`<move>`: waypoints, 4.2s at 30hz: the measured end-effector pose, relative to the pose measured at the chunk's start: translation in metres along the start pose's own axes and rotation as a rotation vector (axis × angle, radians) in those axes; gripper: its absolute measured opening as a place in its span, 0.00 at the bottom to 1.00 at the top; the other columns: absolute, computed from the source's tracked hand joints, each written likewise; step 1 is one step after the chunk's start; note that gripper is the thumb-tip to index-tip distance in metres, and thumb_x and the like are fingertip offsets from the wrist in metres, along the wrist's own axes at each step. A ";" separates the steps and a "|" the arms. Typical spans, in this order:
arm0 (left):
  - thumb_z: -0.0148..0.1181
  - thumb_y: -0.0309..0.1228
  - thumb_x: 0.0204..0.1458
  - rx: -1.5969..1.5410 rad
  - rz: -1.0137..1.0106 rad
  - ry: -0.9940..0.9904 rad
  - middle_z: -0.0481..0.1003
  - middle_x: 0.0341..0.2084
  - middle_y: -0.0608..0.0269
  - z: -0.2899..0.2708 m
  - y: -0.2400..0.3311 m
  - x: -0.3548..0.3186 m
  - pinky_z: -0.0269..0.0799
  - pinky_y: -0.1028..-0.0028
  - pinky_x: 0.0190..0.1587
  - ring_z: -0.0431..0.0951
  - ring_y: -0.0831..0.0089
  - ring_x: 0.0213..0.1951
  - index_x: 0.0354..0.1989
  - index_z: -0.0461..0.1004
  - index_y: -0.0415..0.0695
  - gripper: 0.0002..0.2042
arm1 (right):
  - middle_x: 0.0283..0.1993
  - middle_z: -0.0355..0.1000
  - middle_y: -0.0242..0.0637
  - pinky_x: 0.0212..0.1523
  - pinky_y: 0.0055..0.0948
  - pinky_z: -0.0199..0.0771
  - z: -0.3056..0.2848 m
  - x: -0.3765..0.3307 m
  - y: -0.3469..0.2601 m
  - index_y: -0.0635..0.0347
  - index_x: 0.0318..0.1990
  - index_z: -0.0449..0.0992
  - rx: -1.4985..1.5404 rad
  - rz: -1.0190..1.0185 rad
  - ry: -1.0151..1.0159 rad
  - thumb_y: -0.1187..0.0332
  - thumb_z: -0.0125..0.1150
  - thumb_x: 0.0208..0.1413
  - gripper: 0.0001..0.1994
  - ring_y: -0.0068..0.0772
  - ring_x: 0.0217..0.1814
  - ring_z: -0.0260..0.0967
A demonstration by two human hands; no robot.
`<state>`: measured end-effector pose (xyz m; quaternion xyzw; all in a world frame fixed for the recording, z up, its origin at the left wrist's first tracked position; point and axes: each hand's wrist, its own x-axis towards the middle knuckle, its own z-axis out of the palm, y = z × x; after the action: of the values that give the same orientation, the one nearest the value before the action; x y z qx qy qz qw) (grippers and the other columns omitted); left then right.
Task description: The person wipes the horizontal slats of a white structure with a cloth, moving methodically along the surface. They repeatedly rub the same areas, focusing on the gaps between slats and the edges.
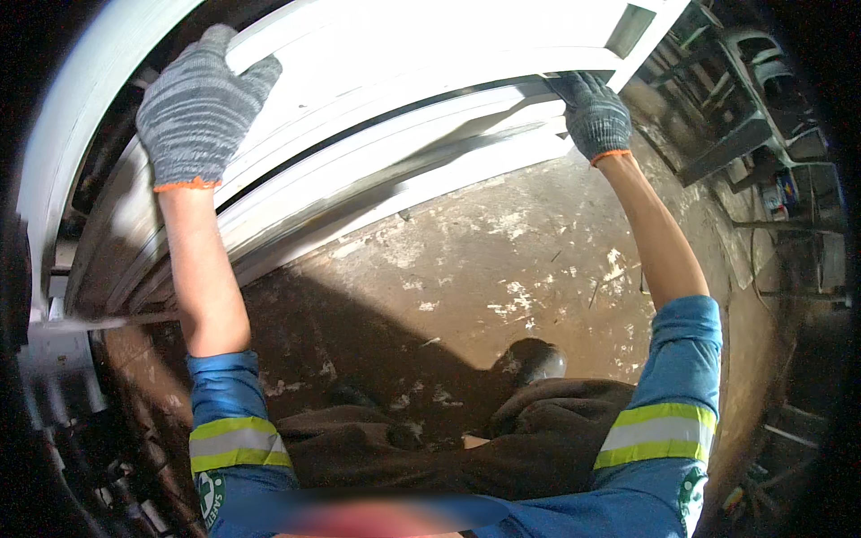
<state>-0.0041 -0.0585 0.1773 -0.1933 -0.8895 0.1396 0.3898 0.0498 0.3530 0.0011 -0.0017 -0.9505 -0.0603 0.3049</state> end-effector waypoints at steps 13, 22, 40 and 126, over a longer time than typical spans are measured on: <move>0.57 0.52 0.51 -0.040 -0.057 -0.155 0.76 0.43 0.49 0.005 0.004 0.000 0.72 0.57 0.51 0.78 0.57 0.46 0.56 0.68 0.45 0.29 | 0.59 0.66 0.51 0.63 0.47 0.61 -0.013 -0.015 -0.082 0.64 0.58 0.65 0.092 -0.091 -0.087 0.69 0.53 0.52 0.24 0.52 0.62 0.63; 0.57 0.49 0.52 -0.028 -0.033 -0.114 0.74 0.47 0.46 0.000 0.005 0.002 0.71 0.61 0.51 0.76 0.54 0.48 0.54 0.69 0.42 0.27 | 0.57 0.69 0.41 0.60 0.39 0.67 -0.002 -0.009 0.000 0.51 0.53 0.71 0.024 0.039 -0.143 0.73 0.53 0.51 0.20 0.44 0.60 0.65; 0.58 0.52 0.49 -0.003 -0.147 -0.185 0.73 0.51 0.50 -0.003 0.016 0.004 0.70 0.62 0.53 0.75 0.55 0.50 0.57 0.68 0.45 0.30 | 0.56 0.71 0.40 0.59 0.42 0.68 0.019 -0.014 0.023 0.45 0.53 0.74 -0.002 -0.060 0.046 0.73 0.59 0.47 0.22 0.43 0.59 0.67; 0.60 0.39 0.46 -0.918 0.400 0.297 0.73 0.48 0.56 -0.003 0.121 -0.070 0.62 0.56 0.58 0.71 0.58 0.52 0.51 0.73 0.46 0.22 | 0.57 0.63 0.45 0.58 0.46 0.61 -0.001 -0.007 -0.148 0.58 0.54 0.69 0.768 -0.230 -0.158 0.54 0.57 0.54 0.24 0.44 0.58 0.62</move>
<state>0.0700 0.0175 0.0865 -0.5280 -0.7400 -0.2221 0.3524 0.0500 0.2062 -0.0184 0.2140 -0.9184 0.2657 0.2007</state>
